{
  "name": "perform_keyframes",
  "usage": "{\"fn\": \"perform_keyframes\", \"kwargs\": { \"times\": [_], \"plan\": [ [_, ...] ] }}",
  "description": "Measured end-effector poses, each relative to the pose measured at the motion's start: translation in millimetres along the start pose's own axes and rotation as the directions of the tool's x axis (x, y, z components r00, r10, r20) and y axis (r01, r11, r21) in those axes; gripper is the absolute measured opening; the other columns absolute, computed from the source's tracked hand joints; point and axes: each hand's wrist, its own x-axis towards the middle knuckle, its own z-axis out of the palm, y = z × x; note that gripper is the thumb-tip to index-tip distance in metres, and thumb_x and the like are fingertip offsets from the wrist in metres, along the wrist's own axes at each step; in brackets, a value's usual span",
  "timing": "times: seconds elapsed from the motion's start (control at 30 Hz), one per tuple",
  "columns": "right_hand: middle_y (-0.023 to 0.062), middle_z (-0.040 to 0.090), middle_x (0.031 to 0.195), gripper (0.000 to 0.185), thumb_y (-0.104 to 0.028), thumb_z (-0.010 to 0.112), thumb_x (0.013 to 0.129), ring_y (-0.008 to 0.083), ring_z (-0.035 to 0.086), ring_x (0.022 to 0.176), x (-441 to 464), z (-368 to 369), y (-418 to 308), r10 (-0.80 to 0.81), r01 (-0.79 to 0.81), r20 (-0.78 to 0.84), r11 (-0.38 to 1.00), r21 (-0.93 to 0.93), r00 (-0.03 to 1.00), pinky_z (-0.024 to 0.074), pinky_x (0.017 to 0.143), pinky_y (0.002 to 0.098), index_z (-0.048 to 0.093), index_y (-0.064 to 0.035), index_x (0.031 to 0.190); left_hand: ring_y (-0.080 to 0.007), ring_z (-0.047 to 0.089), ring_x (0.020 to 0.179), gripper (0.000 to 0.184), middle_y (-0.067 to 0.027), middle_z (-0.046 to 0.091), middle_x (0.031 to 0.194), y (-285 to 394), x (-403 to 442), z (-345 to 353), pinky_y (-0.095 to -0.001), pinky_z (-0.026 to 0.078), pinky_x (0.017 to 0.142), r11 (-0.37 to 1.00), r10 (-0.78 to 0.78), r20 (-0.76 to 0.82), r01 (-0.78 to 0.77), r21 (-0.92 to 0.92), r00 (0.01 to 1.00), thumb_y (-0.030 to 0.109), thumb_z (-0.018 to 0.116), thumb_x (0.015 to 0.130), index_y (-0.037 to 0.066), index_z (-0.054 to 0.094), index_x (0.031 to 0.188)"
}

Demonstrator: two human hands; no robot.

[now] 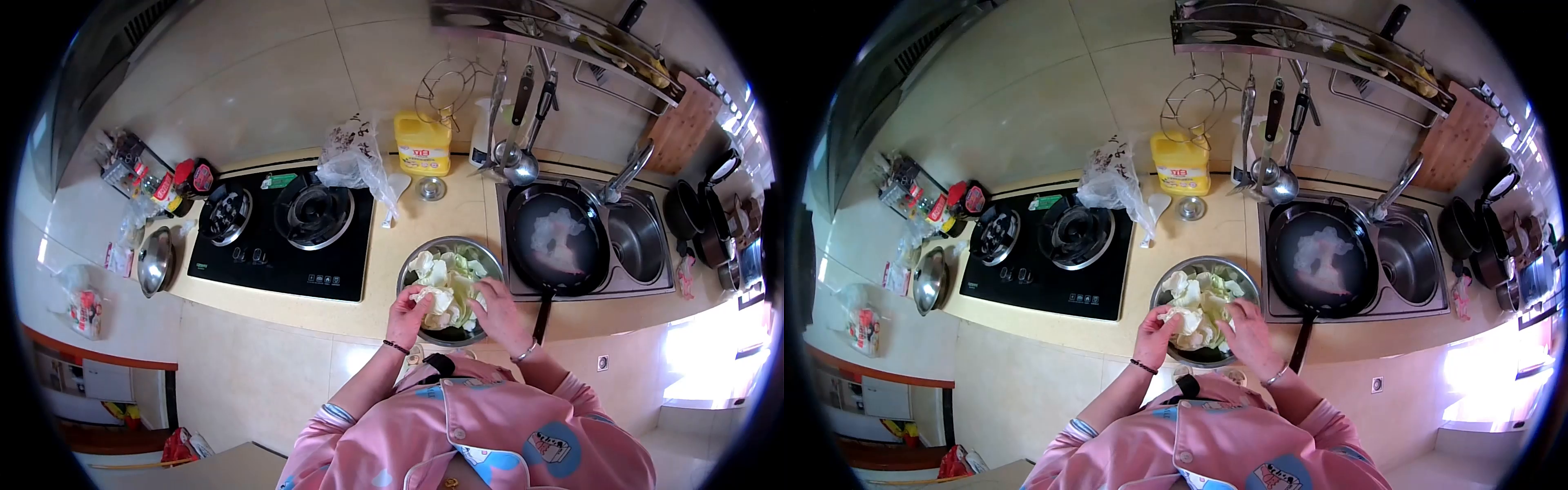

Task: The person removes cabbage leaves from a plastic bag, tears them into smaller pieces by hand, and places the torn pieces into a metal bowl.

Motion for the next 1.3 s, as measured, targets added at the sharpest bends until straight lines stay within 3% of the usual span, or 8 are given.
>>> {"fn": "perform_keyframes", "kwargs": {
  "times": [0.43,0.5,0.73,0.8,0.83,0.9,1.2,1.3],
  "plan": [
    [0.0042,0.052,0.062,0.032,-0.026,0.052,0.089,0.0111,0.049,0.049,-12.3,30.0,-25.9,0.303,-0.472,0.361,0.558,0.682,0.882,0.0391,0.045,0.0247,0.052,0.0035,0.101,-0.0044,0.049,0.064,0.021,0.0009,0.057,0.084,0.5,-20.5,15.1,-0.0177,0.041,0.054,0.979,-0.203,0.233,0.198,0.046,0.951,0.014,0.053,0.090,0.004,0.052,0.108],
    [-0.0048,0.040,0.059,0.018,-0.022,0.051,0.091,0.0051,0.036,0.046,-6.3,23.0,-20.6,0.074,-0.610,0.649,-0.276,0.743,0.757,0.0305,0.042,0.0191,0.053,-0.0046,0.088,-0.0046,0.050,0.063,0.021,0.0006,0.058,0.085,3.1,-19.9,17.2,-0.0178,0.040,0.053,0.942,-0.197,0.294,0.264,-0.207,0.935,0.015,0.054,0.089,0.005,0.052,0.108],
    [-0.0064,0.038,0.059,0.016,-0.021,0.053,0.090,0.0029,0.034,0.046,6.2,-13.8,18.5,0.231,-0.411,0.609,-0.555,0.723,0.759,0.0247,0.039,0.0174,0.052,-0.0109,0.078,-0.0092,0.056,0.068,0.019,-0.0031,0.060,0.088,13.1,14.1,-15.5,-0.0198,0.045,0.055,0.893,-0.088,0.453,0.272,-0.359,0.887,0.012,0.058,0.086,0.005,0.056,0.103],
    [0.0025,0.052,0.061,0.015,-0.022,0.058,0.086,0.0138,0.048,0.047,19.9,-27.9,35.0,0.410,-0.564,0.451,0.212,0.798,0.793,0.0359,0.041,0.0234,0.057,-0.0073,0.084,-0.0077,0.055,0.068,0.023,-0.0018,0.059,0.087,22.9,27.0,-14.5,-0.0209,0.046,0.056,0.971,-0.233,0.258,0.210,0.114,0.938,0.013,0.061,0.084,0.004,0.055,0.104],
    [0.0025,0.052,0.061,0.015,-0.022,0.058,0.086,0.0138,0.048,0.047,19.1,-22.8,37.7,0.416,-0.564,0.450,0.207,0.800,0.791,0.0359,0.041,0.0234,0.057,-0.0073,0.084,-0.0077,0.055,0.068,0.023,-0.0018,0.059,0.087,23.1,31.7,-4.6,-0.0209,0.046,0.056,0.969,-0.239,0.261,0.215,0.119,0.935,0.013,0.061,0.084,0.004,0.055,0.104],
    [0.0173,0.061,0.071,0.026,-0.021,0.059,0.082,0.0309,0.059,0.060,21.5,-5.4,46.9,0.243,-0.253,0.071,0.930,0.268,0.967,0.0470,0.053,0.0355,0.057,-0.0001,0.096,-0.0067,0.055,0.072,0.029,0.0000,0.058,0.088,13.9,42.1,33.0,-0.0208,0.047,0.062,0.896,-0.068,0.379,-0.111,0.430,0.923,0.016,0.065,0.081,0.004,0.055,0.106],
    [0.0182,0.062,0.076,0.031,-0.018,0.056,0.081,0.0306,0.061,0.067,-0.5,8.1,54.4,0.408,-0.428,0.143,0.887,0.172,0.902,0.0482,0.064,0.0387,0.054,-0.0023,0.108,-0.0226,0.044,0.119,0.040,-0.0043,0.057,0.116,-12.0,69.5,65.8,-0.0474,0.028,0.101,-0.368,-0.226,0.675,-0.703,0.609,0.703,0.016,0.055,0.078,0.019,0.054,0.118],
    [0.0179,0.062,0.076,0.029,-0.016,0.057,0.081,0.0303,0.062,0.066,-7.8,7.7,53.3,0.371,-0.397,0.148,0.884,0.246,0.917,0.0487,0.063,0.0374,0.055,-0.0021,0.106,-0.0213,0.038,0.120,0.027,-0.0005,0.056,0.112,-16.4,80.7,70.4,-0.0493,0.020,0.104,-0.328,-0.353,0.577,-0.675,0.660,0.736,0.015,0.056,0.074,0.020,0.063,0.100]
  ]
}}
